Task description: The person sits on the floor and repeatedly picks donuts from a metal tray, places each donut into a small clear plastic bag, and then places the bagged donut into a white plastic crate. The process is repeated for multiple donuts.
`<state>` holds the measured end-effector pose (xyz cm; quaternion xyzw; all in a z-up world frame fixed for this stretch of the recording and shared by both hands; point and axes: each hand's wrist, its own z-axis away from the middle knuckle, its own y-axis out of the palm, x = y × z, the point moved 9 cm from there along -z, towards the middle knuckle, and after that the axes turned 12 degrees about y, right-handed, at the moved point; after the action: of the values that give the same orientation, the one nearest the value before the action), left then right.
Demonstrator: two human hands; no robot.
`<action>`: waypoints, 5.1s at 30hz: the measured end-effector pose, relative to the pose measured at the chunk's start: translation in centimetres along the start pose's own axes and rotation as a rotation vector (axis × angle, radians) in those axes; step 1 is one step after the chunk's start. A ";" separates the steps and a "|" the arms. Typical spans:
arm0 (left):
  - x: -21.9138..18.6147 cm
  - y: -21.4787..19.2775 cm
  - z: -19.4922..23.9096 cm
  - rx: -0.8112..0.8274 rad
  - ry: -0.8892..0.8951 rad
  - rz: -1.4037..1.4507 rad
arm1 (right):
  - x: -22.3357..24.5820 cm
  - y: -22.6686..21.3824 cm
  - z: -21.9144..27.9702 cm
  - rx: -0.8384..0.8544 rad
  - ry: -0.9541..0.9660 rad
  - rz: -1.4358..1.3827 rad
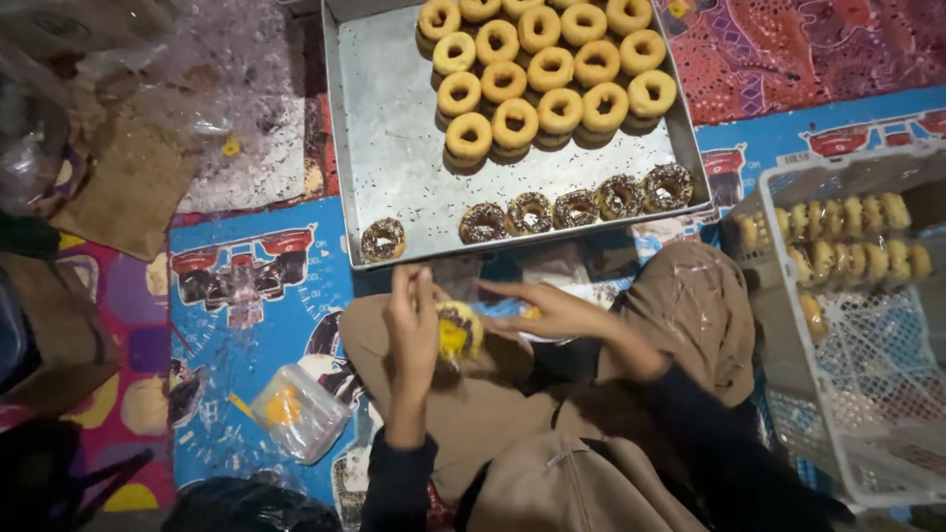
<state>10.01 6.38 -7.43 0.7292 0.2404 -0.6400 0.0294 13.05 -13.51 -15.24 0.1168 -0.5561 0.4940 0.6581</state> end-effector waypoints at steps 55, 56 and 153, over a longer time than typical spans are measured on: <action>14.6 -7.4 -3.9 -1.137 -0.309 1.899 | 12.9 -4.7 -6.4 -0.471 -0.217 -0.248; 14.0 -6.2 -4.4 -1.045 -0.220 1.936 | 13.5 -4.1 -3.6 -0.505 -0.215 -0.350; 13.5 -7.1 12.6 -0.252 -0.279 -0.330 | -19.6 15.8 -1.4 -0.332 0.574 -0.971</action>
<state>-3.44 12.49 -20.64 0.5753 0.4276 -0.6956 0.0482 3.65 -15.07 -38.61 0.1154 -0.3085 0.0543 0.9426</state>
